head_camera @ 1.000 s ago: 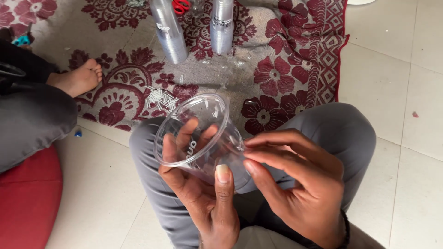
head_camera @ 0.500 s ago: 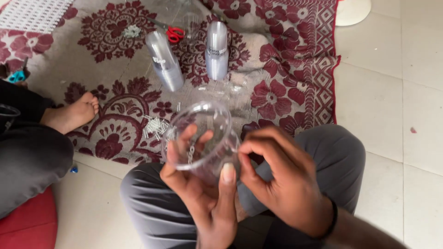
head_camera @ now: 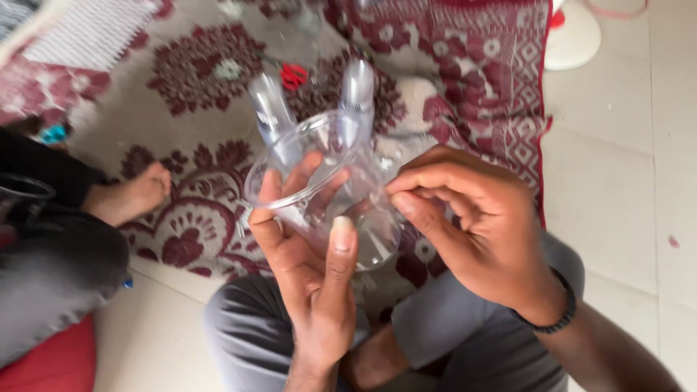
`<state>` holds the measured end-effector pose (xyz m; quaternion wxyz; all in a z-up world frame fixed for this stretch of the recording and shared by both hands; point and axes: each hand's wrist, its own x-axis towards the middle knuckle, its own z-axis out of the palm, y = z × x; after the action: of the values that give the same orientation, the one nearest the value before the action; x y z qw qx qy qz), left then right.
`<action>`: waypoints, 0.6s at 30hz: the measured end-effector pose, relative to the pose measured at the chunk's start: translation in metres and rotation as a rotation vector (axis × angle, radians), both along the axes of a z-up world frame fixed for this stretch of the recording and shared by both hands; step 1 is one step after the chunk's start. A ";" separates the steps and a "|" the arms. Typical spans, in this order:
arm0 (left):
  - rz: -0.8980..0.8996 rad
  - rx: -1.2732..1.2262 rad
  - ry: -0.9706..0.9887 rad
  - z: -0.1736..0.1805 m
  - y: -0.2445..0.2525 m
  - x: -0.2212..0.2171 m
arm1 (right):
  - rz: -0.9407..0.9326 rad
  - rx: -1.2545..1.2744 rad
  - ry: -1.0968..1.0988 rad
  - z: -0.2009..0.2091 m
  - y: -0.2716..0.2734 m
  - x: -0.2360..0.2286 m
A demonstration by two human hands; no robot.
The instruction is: Peeling labels from a sheet and applying them precisely to clear plastic cups while sitting on the floor.
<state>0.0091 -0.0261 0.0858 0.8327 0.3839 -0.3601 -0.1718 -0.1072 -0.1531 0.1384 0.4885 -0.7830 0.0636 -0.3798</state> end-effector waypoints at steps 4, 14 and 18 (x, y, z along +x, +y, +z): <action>-0.056 -0.121 -0.058 0.042 -0.015 0.013 | -0.075 -0.097 -0.123 0.039 0.004 0.008; -0.051 -0.145 -0.058 0.033 -0.023 0.020 | -0.420 -0.350 -0.107 0.059 0.026 0.026; -0.061 -0.105 -0.023 0.023 -0.029 0.026 | -0.515 -0.362 -0.025 0.055 0.026 0.036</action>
<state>0.0356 -0.0551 0.1087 0.8420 0.3305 -0.3896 -0.1734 -0.0716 -0.1272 0.1938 0.2296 -0.8106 0.1853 -0.5058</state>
